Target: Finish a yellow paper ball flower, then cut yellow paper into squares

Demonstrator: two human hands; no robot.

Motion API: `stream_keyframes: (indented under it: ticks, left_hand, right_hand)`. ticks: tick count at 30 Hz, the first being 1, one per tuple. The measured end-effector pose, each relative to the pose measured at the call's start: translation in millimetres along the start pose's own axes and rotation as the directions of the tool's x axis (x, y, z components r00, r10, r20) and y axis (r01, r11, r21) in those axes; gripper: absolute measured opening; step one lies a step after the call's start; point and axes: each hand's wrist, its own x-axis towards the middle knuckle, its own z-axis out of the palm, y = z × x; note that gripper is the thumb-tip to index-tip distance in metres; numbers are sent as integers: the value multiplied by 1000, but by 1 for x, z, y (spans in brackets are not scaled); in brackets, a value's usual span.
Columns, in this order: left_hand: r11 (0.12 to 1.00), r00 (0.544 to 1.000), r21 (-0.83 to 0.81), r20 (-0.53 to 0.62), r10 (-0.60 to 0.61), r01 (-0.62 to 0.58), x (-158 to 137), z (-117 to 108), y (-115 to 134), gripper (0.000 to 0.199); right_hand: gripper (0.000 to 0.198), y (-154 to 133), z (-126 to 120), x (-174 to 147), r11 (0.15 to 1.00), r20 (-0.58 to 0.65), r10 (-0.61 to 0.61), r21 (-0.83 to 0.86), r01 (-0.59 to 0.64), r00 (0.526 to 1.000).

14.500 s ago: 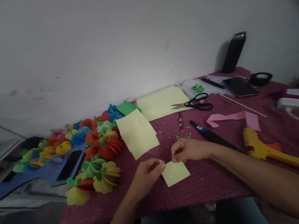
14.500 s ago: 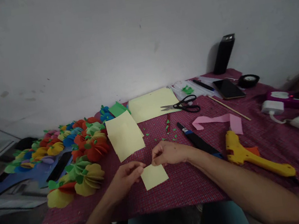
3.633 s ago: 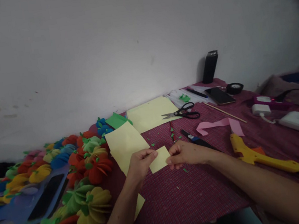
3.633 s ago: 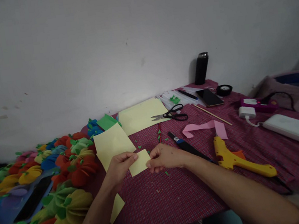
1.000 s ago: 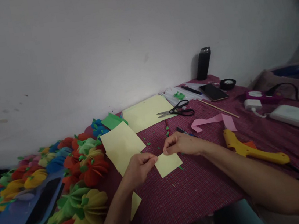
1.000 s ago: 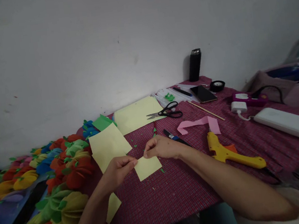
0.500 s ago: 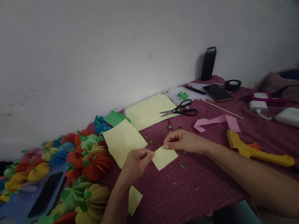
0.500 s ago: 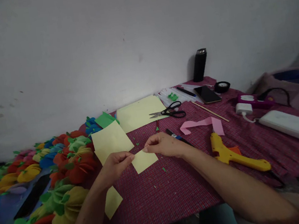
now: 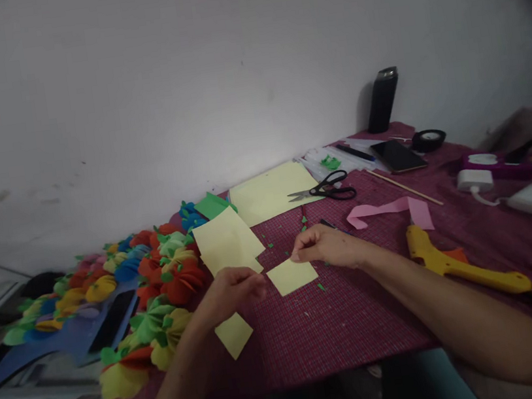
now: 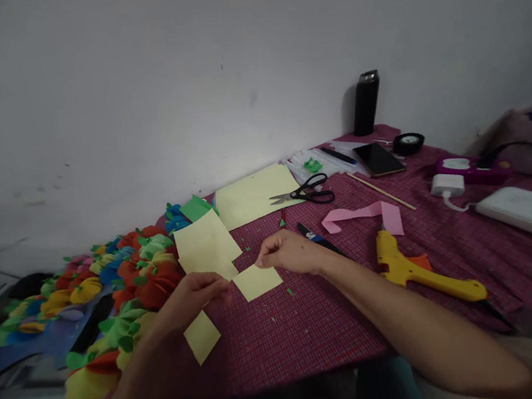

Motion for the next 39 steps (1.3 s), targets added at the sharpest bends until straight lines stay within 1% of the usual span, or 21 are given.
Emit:
stream_keyframes:
  ticks: [1, 3, 4, 5, 6, 7, 9, 12, 14, 17, 18, 20, 22, 24, 26, 28, 30, 33, 34, 36, 39]
  left_hand:
    - [1000, 999, 3, -49, -23, 24, -4, -1, 0, 36]
    - [1000, 990, -5, -140, -9, 8, -10, 4, 1, 35]
    - [999, 988, -14, -151, 30, -32, -12, 10, 0, 34]
    - [997, 988, -28, -133, 73, -77, -12, 18, -1, 31]
    - [994, 990, -54, -112, 84, -90, -12, 27, -3, 29]
    - [995, 993, -61, -94, 70, -76, -12, 35, -5, 30]
    - [997, 986, -63, -167, 28, -39, -12, 49, -10, 35]
    - [984, 971, -179, -240, -22, -22, -15, 58, -15, 35]
    - [953, 952, -298, -305, -40, -55, -18, 59, -16, 31]
    - [898, 891, -416, -449, -68, -141, -24, 62, -16, 27]
    - [884, 875, -442, -476, -87, -153, -25, 64, -16, 25]
    - [858, 863, -496, -484, -148, -131, -27, 71, -18, 23]
    - [831, 857, -548, -471, -209, -99, -30, 77, -20, 27]
    - [805, 850, -585, -472, -234, -103, -35, 80, -24, 31]
    - [799, 845, -591, -482, -234, -116, -43, 75, -29, 33]
    - [832, 836, -547, -496, -235, -90, -54, 62, -35, 36]
    - [911, 807, -410, -550, -216, -35, -66, 43, -44, 38]
    - [975, 795, -212, -580, -177, 62, -78, 20, -58, 39]
    - [987, 789, -125, -594, -157, 102, -80, 16, -62, 40]
    - [983, 803, 25, -581, -136, 184, -79, 15, -69, 43]
    - [947, 823, 155, -546, -155, 282, -75, 22, -73, 47]
  right_hand:
    - [12, 0, 0, 0, 1000, 0, 0, 4, 0, 1000]
    - [13, 0, 4, -1, 1000, 21, 8, -1, -8, 1000]
    - [14, 0, 6, -2, 1000, 41, 13, -8, -12, 999]
    - [14, 1, 9, -2, 1000, 60, 16, -16, -15, 998]
    - [14, 2, 11, -2, 1000, 72, 19, -22, -18, 997]
    - [15, 2, 13, -3, 999, 78, 24, -26, -22, 997]
    - [15, 2, 15, -3, 999, 84, 39, -29, -36, 996]
    - [18, 1, 16, -3, 998, 103, 69, -20, -67, 992]
    - [20, 2, 18, -3, 995, 125, 89, 23, -93, 988]
    - [22, 5, 27, -4, 986, 201, 114, 98, -136, 973]
    - [22, 7, 32, -5, 982, 221, 120, 115, -148, 968]
    - [24, 11, 41, -5, 976, 231, 133, 137, -168, 964]
    - [26, 14, 49, -6, 967, 217, 148, 171, -187, 965]
    - [28, 16, 54, -6, 959, 239, 156, 195, -205, 958]
    - [29, 17, 55, -5, 952, 285, 153, 215, -219, 946]
    - [31, 18, 54, -5, 947, 293, 146, 234, -219, 945]
    - [31, 18, 52, -5, 951, 259, 136, 236, -199, 956]
    - [28, 16, 50, -5, 967, 257, 124, 187, -175, 958]
    - [27, 16, 50, -6, 971, 276, 122, 168, -172, 953]
    - [25, 15, 50, -7, 974, 313, 123, 142, -174, 942]
    - [24, 16, 51, -7, 975, 331, 128, 130, -179, 935]
